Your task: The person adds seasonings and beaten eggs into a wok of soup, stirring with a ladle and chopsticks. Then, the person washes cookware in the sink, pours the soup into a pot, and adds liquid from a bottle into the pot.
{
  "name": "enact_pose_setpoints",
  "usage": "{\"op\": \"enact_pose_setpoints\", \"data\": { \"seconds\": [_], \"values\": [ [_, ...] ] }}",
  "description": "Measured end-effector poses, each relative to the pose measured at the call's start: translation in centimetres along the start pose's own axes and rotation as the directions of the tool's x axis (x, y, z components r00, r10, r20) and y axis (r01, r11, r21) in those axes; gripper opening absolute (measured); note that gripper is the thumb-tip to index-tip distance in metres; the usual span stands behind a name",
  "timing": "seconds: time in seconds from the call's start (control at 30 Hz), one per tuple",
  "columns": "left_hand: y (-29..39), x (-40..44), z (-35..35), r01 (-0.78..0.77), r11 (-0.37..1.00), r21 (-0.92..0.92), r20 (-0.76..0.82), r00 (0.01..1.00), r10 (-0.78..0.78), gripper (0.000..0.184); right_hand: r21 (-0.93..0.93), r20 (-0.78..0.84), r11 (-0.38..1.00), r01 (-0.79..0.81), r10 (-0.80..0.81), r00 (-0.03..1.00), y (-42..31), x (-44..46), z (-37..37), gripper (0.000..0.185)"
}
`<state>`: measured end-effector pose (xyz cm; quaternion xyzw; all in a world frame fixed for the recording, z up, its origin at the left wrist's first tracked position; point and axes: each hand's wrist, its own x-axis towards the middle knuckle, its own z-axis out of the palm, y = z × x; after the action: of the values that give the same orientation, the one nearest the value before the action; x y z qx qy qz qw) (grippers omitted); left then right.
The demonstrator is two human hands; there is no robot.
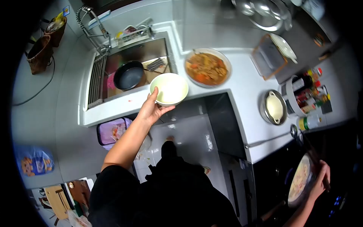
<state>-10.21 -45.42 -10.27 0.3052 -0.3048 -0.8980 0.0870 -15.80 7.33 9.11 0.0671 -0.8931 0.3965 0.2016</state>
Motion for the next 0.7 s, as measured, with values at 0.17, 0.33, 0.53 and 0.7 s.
{"op": "enact_pose_setpoints", "data": {
  "seconds": [0.17,0.33,0.53,0.7],
  "values": [
    [9.3,4.2,-9.4,-0.025,0.994,-0.107,-0.087,0.996,0.016,0.053,0.276,0.209,0.952,-0.136,0.078,0.975,-8.5,-0.4,15.4,0.031],
    [15.3,9.5,-14.5,-0.22,0.921,0.321,-0.308,0.896,0.321,0.062,0.422,0.386,0.858,-0.294,0.123,0.914,-12.5,0.0,27.5,0.03],
    [17.1,21.9,-22.8,0.343,0.406,0.847,-0.531,0.517,0.672,0.082,0.537,0.635,0.72,-0.44,-0.002,0.772,-19.1,-1.9,39.5,0.028],
    [16.0,28.0,-24.9,0.462,0.417,0.783,-0.62,0.524,0.584,0.08,0.481,0.699,0.73,-0.486,0.016,0.715,-20.1,-4.0,46.6,0.023]
  ]
}}
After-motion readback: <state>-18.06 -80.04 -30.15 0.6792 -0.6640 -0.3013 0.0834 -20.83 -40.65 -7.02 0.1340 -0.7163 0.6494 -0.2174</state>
